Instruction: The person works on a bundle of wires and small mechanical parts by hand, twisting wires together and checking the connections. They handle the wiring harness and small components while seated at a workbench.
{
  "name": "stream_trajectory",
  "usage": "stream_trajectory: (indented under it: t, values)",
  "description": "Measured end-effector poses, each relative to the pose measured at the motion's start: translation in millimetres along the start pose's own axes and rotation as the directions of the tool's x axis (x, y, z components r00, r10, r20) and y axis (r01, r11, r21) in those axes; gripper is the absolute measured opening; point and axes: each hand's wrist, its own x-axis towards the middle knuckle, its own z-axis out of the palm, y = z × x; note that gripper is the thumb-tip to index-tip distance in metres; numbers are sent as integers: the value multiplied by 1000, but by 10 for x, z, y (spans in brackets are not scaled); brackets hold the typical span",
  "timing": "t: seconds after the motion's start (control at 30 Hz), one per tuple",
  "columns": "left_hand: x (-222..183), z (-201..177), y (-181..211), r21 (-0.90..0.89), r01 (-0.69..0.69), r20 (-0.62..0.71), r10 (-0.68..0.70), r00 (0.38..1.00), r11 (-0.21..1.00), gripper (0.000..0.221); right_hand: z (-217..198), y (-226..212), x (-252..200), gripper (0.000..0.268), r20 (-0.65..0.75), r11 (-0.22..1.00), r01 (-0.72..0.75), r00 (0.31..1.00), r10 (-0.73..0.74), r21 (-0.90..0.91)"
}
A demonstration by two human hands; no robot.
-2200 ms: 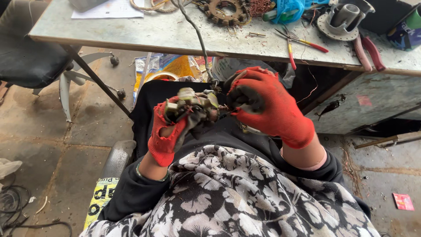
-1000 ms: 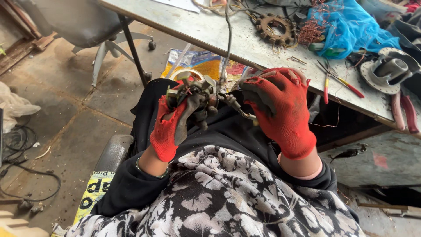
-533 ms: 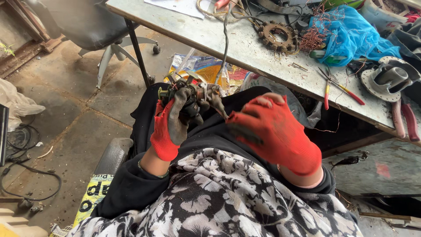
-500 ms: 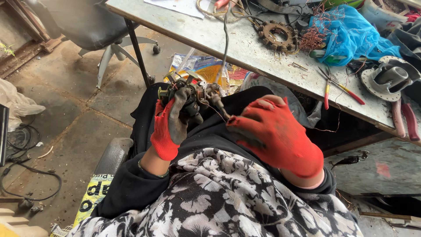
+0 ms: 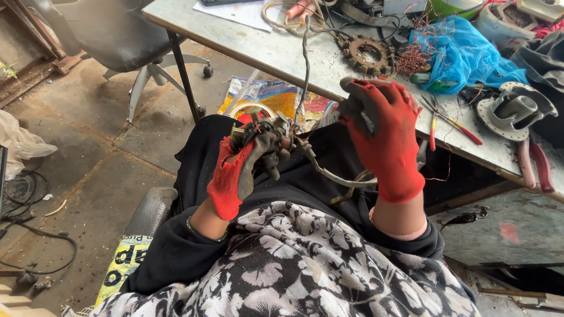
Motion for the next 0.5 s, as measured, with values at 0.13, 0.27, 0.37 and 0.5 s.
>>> stream_trajectory:
  t: [0.13,0.27,0.37,0.5]
  values:
    - [-21,-69,-51,110,-18,-47,23,999,994,34,-237,-234,-71,42,108,985,60,991,-79,164]
    - [-52,-235,-198,516,-502,290,410,865,694,33,-268,-347,-102,47,408,949,190,868,-282,253]
    - [-85,-313,-210,874,-485,429,542,723,-45,45,-105,-450,-111,51,409,974,181,885,-222,137]
    - [-70,-203,-85,652,-387,109,425,899,652,35,-67,-472,-104,53,289,985,152,942,-170,83]
